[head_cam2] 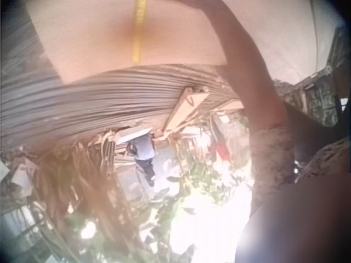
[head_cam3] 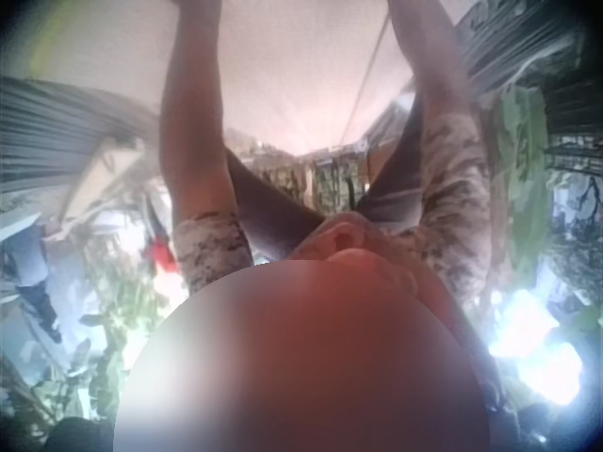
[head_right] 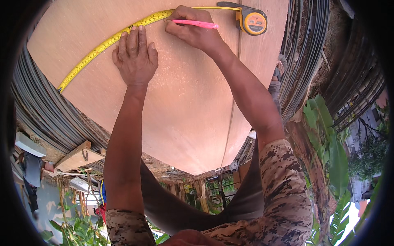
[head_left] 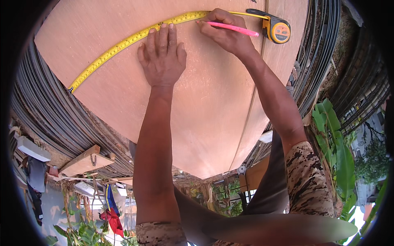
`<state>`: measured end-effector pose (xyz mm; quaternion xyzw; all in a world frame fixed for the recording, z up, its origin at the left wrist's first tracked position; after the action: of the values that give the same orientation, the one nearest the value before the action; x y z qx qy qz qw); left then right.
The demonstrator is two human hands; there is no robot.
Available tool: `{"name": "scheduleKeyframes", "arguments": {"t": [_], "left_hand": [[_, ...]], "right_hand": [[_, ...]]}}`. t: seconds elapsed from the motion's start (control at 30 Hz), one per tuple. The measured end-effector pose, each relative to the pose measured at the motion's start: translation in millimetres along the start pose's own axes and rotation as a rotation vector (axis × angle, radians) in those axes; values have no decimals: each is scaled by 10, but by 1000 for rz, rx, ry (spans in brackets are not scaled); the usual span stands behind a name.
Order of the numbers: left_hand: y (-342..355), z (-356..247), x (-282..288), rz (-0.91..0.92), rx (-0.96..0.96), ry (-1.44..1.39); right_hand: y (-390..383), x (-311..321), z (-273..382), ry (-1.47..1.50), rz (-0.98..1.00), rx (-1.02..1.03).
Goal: The person hammers nails into a light-colored wooden panel placed over a metal rebar grid, then measures and marks the panel with a tape measure and pencil. The person repeats the process on a second panel, aligning it with the first.
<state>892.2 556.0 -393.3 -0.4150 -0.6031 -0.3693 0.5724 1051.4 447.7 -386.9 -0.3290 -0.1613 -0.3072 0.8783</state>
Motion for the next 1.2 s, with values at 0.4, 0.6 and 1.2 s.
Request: {"name": "scheduleKeyframes", "arguments": {"t": [0.4, 0.6, 1.2], "left_hand": [[-18, 25, -19, 33, 2, 1], [-7, 33, -6, 63, -10, -17], [-103, 153, 162, 144, -17, -181]], "right_hand": [[-61, 3, 31, 60, -42, 108], [-760, 345, 133, 265, -186, -251], [-187, 1119, -284, -846, -285, -154]]}}
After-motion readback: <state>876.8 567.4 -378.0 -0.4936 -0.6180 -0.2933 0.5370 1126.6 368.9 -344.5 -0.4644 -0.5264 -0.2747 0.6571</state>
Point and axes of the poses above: each hand's wrist, its own y-axis towards the middle knuckle, its own x-axis out of the back of the hand, z = x × y, the point moved 6 cm from there along y, towards the middle knuckle
